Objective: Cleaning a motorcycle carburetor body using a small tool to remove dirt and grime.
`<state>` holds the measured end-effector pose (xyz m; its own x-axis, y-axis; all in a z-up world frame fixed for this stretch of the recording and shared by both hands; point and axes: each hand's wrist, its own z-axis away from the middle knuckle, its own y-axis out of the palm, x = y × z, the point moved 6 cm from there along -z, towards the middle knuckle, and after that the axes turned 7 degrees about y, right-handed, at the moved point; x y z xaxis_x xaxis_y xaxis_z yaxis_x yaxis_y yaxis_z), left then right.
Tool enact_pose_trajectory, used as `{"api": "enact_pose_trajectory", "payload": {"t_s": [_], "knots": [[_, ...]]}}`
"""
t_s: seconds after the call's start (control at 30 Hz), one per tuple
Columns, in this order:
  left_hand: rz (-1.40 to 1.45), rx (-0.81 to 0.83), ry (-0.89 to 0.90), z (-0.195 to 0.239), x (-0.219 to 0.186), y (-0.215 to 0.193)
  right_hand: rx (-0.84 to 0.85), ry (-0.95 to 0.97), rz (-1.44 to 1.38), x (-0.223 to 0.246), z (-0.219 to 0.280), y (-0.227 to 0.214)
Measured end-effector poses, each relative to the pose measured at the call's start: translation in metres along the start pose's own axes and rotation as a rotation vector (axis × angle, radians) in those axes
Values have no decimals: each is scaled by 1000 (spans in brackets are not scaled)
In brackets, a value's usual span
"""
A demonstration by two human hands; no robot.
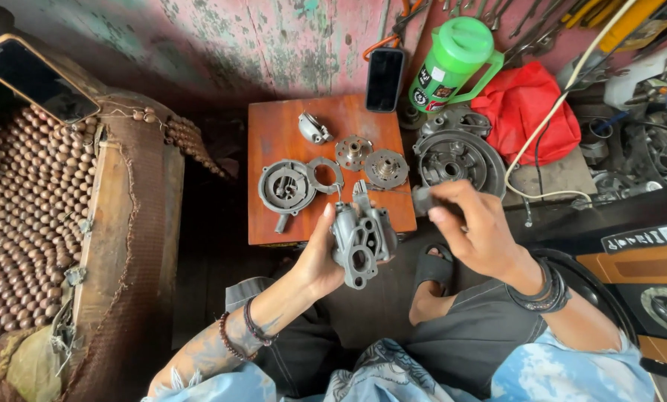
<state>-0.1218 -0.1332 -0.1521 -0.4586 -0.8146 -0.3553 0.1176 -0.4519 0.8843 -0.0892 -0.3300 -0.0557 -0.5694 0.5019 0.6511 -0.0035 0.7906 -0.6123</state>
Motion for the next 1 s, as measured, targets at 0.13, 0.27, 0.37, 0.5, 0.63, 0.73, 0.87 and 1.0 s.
{"api": "enact_pose_trajectory", "payload": {"t_s": [0.13,0.27,0.37,0.5,0.63,0.73,0.87,1.0], "knots": [[-86,117,52,-7,6,-25,57,-120,-13,42,-10,22],[-155,85,158,-6,-3,-40,176,-249,27,79,-3,33],[-320,204,402,-3,-19,-26,196,-264,53,79,-4,33],[-419,318,517,5,-26,-2,90,-198,44,49,-3,34],[-582,414,716,13,-44,23,122,-193,-20,45,17,44],[-740,445,875,23,-57,40,138,-184,-68,43,16,47],[-847,441,1004,31,-58,56,101,-200,-126,47,10,38],[-878,434,1058,27,-63,56,111,-199,-167,34,13,50]]}}
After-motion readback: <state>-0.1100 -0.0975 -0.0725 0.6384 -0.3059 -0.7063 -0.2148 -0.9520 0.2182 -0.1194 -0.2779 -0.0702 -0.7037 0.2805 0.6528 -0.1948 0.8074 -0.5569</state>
